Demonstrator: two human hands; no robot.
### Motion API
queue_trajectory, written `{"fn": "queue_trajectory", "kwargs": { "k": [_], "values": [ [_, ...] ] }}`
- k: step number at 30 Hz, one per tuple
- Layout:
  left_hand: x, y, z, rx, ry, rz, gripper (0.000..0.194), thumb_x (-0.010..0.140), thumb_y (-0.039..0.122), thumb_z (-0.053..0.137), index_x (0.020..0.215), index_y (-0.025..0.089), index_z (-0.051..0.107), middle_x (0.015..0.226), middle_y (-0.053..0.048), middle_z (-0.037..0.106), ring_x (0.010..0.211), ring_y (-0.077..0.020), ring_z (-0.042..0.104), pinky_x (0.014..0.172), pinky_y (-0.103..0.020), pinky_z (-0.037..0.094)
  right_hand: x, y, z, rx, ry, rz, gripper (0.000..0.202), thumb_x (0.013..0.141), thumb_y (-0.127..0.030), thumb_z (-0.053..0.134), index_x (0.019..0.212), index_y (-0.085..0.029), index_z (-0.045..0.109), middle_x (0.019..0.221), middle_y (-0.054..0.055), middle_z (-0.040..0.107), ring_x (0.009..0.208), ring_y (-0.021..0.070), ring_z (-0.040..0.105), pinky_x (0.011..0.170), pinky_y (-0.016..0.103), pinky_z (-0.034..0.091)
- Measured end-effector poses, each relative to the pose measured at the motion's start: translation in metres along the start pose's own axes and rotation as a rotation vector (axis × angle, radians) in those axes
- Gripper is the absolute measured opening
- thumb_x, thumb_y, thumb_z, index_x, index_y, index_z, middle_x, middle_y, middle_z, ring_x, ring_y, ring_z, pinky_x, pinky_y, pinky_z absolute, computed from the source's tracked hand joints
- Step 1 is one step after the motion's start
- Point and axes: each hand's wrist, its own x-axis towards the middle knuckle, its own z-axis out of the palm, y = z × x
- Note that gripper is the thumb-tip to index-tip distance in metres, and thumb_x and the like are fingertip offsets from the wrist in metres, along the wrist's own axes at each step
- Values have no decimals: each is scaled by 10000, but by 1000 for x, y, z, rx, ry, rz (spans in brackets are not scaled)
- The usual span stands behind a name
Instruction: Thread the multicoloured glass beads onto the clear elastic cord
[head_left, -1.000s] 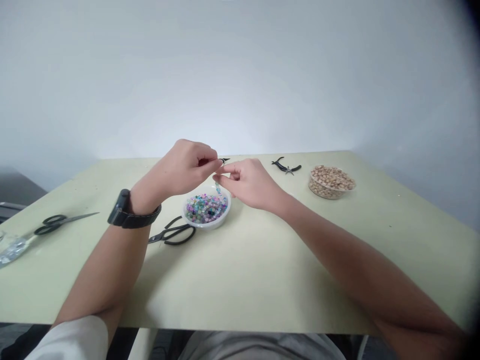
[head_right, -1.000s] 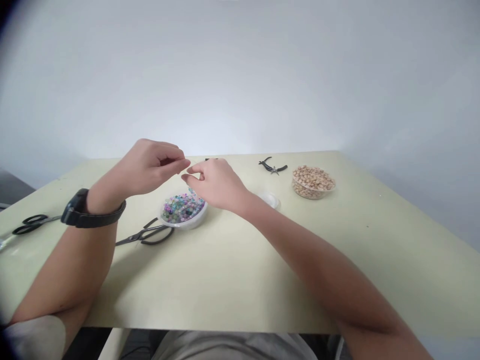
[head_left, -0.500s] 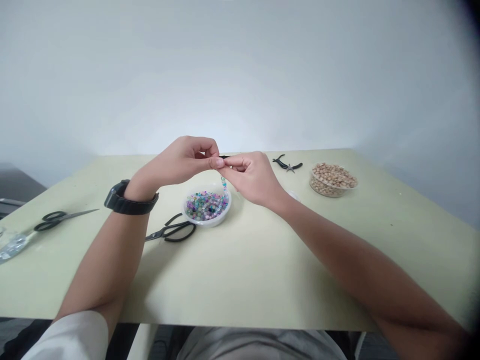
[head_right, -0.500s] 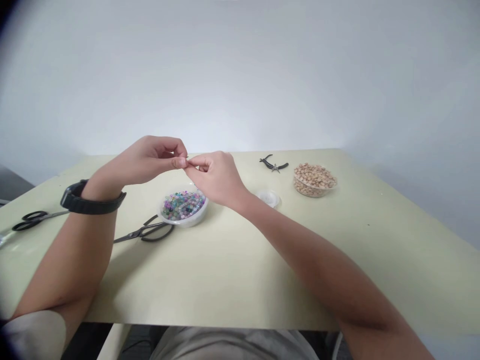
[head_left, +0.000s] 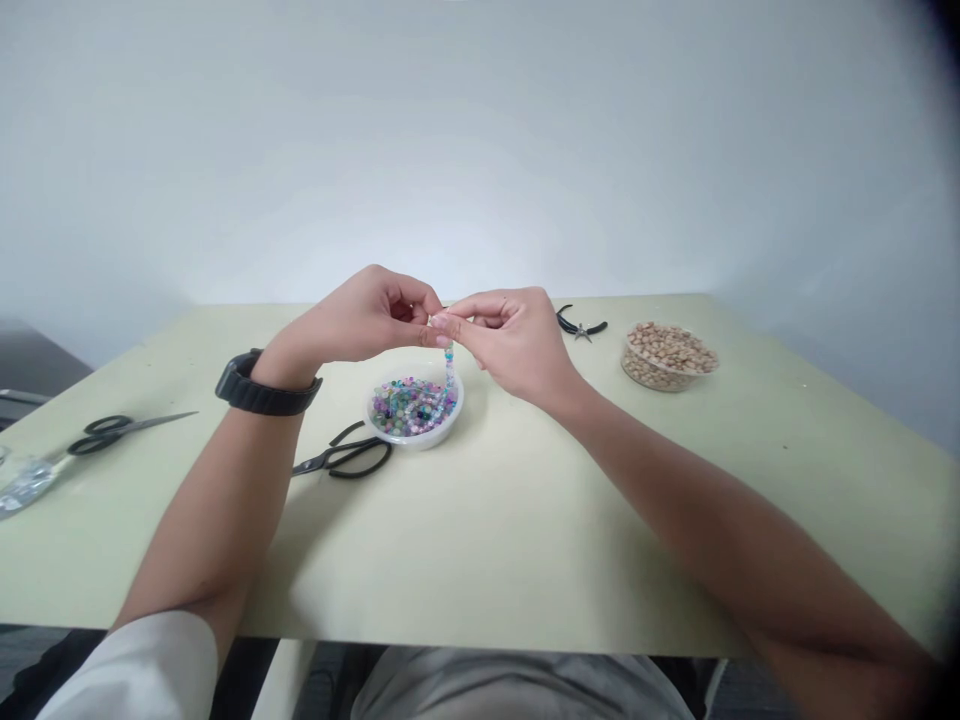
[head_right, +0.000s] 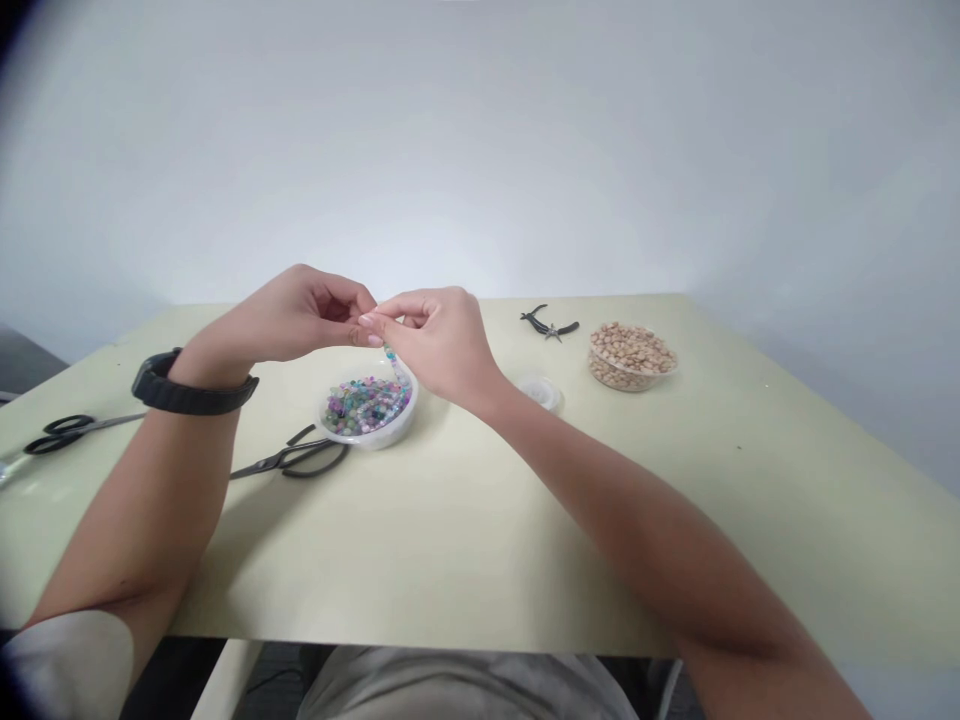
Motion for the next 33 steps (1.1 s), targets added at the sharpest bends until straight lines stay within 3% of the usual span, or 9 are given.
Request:
{"fn": "queue_trajectory", "kwargs": {
  "k": [11,19,33],
  "values": [
    [0,-4,3,23,-42,62,275,839,442,744,898,175,758,636,7,495,562,-96,389,510,-244,290,-1,-4,-1,11,-3,-24,417,851,-574,751,771,-166,792,536,-21,495,506,94,338,481,282,243],
    [0,-4,2,46,36,29,307,835,484,730,812,179,750,617,1,452,557,-96,338,517,-274,255,0,-1,-2,14,11,-26,432,853,-612,742,820,-184,790,531,-36,425,515,103,300,500,294,234],
    [1,-5,4,65,29,10,321,855,486,694,809,171,735,616,2,439,545,-89,313,540,-281,229,1,5,0,-19,-63,-10,129,938,-331,672,886,-214,675,517,-78,361,503,113,403,555,281,359]
  ]
}}
